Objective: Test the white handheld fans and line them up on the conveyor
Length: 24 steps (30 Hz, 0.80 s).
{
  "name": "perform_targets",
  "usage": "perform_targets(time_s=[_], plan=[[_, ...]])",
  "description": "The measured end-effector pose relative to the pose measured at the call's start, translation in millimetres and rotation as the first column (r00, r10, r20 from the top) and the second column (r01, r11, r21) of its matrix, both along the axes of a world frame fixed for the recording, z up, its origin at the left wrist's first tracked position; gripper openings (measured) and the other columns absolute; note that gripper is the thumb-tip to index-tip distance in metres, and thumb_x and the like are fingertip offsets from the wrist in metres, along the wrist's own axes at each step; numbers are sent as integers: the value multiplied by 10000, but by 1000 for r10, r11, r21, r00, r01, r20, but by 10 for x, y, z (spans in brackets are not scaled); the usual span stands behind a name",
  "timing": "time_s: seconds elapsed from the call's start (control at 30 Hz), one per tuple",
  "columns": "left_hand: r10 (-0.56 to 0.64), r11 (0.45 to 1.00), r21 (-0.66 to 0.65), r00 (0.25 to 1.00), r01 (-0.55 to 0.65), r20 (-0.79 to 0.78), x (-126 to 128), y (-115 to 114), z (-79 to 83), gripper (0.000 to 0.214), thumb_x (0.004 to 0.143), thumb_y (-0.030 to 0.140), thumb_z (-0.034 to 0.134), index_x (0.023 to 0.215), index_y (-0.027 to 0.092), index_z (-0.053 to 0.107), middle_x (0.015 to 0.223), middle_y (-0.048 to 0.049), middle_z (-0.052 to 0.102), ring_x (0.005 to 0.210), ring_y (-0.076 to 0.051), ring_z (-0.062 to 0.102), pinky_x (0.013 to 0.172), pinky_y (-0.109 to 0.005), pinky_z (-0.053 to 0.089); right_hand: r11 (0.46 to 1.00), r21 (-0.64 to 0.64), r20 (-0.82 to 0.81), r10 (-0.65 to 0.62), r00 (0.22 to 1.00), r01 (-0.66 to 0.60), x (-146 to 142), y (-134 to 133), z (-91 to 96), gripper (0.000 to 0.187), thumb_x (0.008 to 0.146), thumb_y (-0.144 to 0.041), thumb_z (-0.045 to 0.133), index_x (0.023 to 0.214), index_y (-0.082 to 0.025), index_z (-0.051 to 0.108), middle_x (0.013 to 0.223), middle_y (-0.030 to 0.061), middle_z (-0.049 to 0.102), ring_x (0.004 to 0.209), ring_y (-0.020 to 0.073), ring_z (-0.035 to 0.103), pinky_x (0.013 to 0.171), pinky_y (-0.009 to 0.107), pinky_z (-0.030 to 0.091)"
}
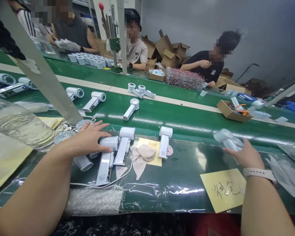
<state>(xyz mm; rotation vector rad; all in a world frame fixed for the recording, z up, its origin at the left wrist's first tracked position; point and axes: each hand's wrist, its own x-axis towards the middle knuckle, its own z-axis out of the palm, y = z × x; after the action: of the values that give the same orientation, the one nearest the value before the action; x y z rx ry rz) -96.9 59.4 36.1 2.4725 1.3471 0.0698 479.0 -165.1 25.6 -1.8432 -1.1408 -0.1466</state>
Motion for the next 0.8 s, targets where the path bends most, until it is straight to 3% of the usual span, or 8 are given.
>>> perform_targets(time_s=[0.1,0.17,0.23,0.33,0.4,0.47,0.63,0.8], plan=[[-30,998,-43,994,34,109,-20,-68,119,492,622,594,815,989,267,792,1538,-138,523,1500,-463,318,1212,-690,78,994,1,203,-107,973,109,673,-307,-288,476,381,-498,932,539,-371,501,544,-10,413,779,404,690,586,529,449],[-45,991,-103,950,81,309,-99,-120,235,527,604,540,858,1056,286,764,1417,-123,625,1342,-431,525,1154,-623,319,985,64,233,-169,958,158,748,-365,-398,543,331,-492,928,502,-350,433,657,40,517,1012,479,656,739,667,414],[-23,969,-187,816,160,578,-178,-177,330,593,597,461,897,1139,295,720,1174,-90,720,1006,-322,691,897,-432,544,949,142,196,-307,931,283,535,-223,-367,598,325,-498,925,502,-323,381,855,104,620,1237,537,532,877,768,283],[146,951,-237,386,199,911,-148,-252,375,642,627,397,915,1204,271,662,958,-40,707,731,-180,658,630,-253,509,919,-45,139,-383,913,392,-233,389,-65,396,516,-565,856,648,-340,558,1138,226,639,1404,573,346,989,792,160],[261,950,-262,30,170,965,-14,-272,340,665,640,414,915,1225,265,636,960,-27,711,777,-168,666,677,-248,520,900,-363,186,-184,965,242,-935,970,177,415,694,-551,758,946,-227,696,1220,341,601,1397,610,332,996,803,219],[380,921,-345,-220,181,899,159,-266,274,665,597,353,941,1184,240,649,911,-12,736,832,-171,688,764,-263,537,884,-464,182,28,983,60,-1677,1570,318,470,765,-488,727,1095,-153,714,1252,325,627,1394,564,373,1038,760,269],[668,737,-623,-425,263,611,465,-241,107,290,606,93,853,848,153,705,799,-36,768,762,-161,703,745,-264,548,708,-611,-39,421,906,-355,-3224,2666,129,432,764,-424,792,1156,-254,727,1223,135,740,1216,365,622,1044,506,433],[719,675,-660,-494,330,489,512,-223,-38,275,632,172,910,787,151,685,749,-22,735,730,-172,695,742,-301,551,644,-554,-232,489,841,-528,-3769,2906,75,191,833,-332,701,955,-186,720,1095,162,760,1111,341,670,954,440,487]])
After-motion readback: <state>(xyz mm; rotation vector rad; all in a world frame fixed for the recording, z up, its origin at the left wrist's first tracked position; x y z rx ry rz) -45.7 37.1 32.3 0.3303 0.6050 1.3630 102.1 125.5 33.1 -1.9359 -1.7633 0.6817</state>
